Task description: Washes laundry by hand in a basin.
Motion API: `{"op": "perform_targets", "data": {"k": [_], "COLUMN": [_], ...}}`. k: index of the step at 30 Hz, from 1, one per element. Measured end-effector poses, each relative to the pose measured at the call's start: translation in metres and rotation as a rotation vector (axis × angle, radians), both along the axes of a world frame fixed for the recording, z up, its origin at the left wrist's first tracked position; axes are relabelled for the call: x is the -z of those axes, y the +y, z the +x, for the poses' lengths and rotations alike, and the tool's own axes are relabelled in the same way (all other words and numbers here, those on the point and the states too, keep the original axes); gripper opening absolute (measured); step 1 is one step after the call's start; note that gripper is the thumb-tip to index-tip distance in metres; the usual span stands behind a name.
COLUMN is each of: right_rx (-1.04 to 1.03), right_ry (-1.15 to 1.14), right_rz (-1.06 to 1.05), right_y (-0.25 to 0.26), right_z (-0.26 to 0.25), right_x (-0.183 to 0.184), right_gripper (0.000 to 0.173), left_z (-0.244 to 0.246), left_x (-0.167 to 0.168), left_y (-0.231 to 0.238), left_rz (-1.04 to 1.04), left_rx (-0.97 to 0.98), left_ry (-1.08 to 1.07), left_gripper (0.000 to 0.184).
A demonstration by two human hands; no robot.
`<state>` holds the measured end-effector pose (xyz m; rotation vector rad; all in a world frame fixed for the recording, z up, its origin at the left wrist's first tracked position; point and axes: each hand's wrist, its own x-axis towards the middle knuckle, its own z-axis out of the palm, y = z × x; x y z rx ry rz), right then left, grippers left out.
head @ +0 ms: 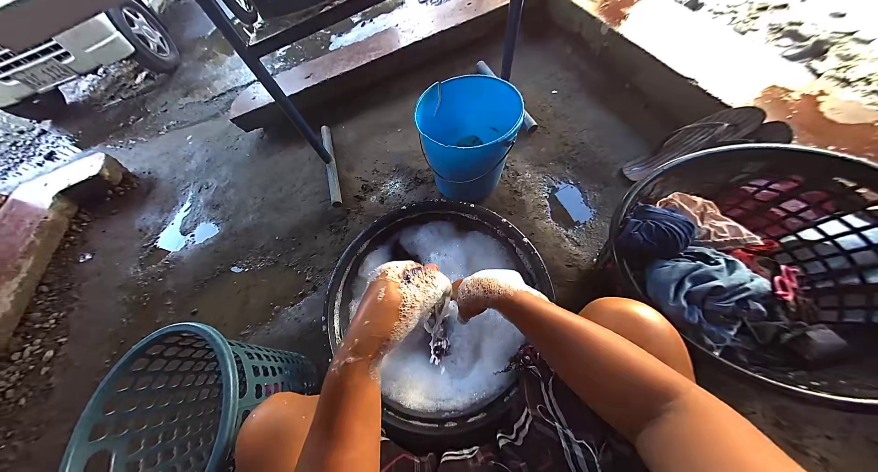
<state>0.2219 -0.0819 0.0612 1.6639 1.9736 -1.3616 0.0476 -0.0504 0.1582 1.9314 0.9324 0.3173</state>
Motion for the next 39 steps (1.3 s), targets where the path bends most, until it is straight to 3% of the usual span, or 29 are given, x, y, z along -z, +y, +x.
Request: {"op": "perform_targets", "data": {"k": [5,7,9,12,13,15,17,19,21,24,25,29,32,36,39], "right_rx": [0.01,0.035,0.029,0.02,0.074,0.26,0.434,0.535,0.604,0.676,0.691,0.79,1.041,1.268,1.407], "right_ry": [0.04,0.064,0.129,0.226,0.288,0.461,0.584,0.656,0.735,0.954,1.054,1.578,1.79,1.641,1.443], "right_rz": [0.01,-0.006,-0.004,0.059,0.112,0.229,0.309,0.326,0.329,0.377,0.401,0.497,0.472,0.473,0.433], "right_y": [0.006,0.007,0.008,0.011,0.009,0.004,0.0,-0.002,-0.006,-0.014,-0.015,-0.023,-0.032,-0.028,-0.014], "right_z": [-0.014,-0.015,-0.016,-0.011,-0.007,0.004,0.016,0.025,0.026,0.02,0.018,0.015,0.012,0.026,0.033], "right_x": [0.032,0.039,0.041,0.018,0.007,-0.017,-0.03,-0.031,-0.025,-0.026,-0.03,-0.042,-0.046,-0.033,-0.028], "right_gripper": [0.064,0.058,0.047,0.035,0.035,0.033,0.029,0.023,0.022,0.02,0.02,0.018,0.015,0.026,0.031], "left_z": [-0.008,-0.024,-0.062,-0.096,-0.086,-0.045,-0.029,-0.03,-0.028,-0.025,-0.021,-0.011,-0.021,-0.031,-0.024], "left_x": [-0.084,-0.107,-0.102,-0.087,-0.081,-0.08,-0.038,0.013,0.054,0.116,0.132,0.194,0.239,0.24,0.211], "left_y": [-0.02,-0.021,-0.009,0.022,0.024,0.009,0.018,0.032,0.036,0.024,0.018,-0.001,-0.007,-0.007,-0.008], "left_rz": [0.438,0.623,0.78,0.664,0.645,0.398,0.283,0.184,0.077,0.006,-0.021,-0.203,-0.208,-0.093,-0.119], "left_rx": [-0.094,-0.145,-0.184,-0.054,-0.063,-0.235,-0.32,-0.325,-0.258,-0.06,-0.029,-0.049,-0.181,-0.291,-0.483], "left_ry": [-0.174,-0.188,-0.069,0.04,0.023,0.036,0.014,0.128,0.283,0.371,0.408,0.51,0.478,0.452,0.131], "left_gripper": [0.015,0.014,0.01,0.016,0.011,0.008,0.017,0.028,0.041,0.084,0.09,0.065,0.054,0.039,0.034]}}
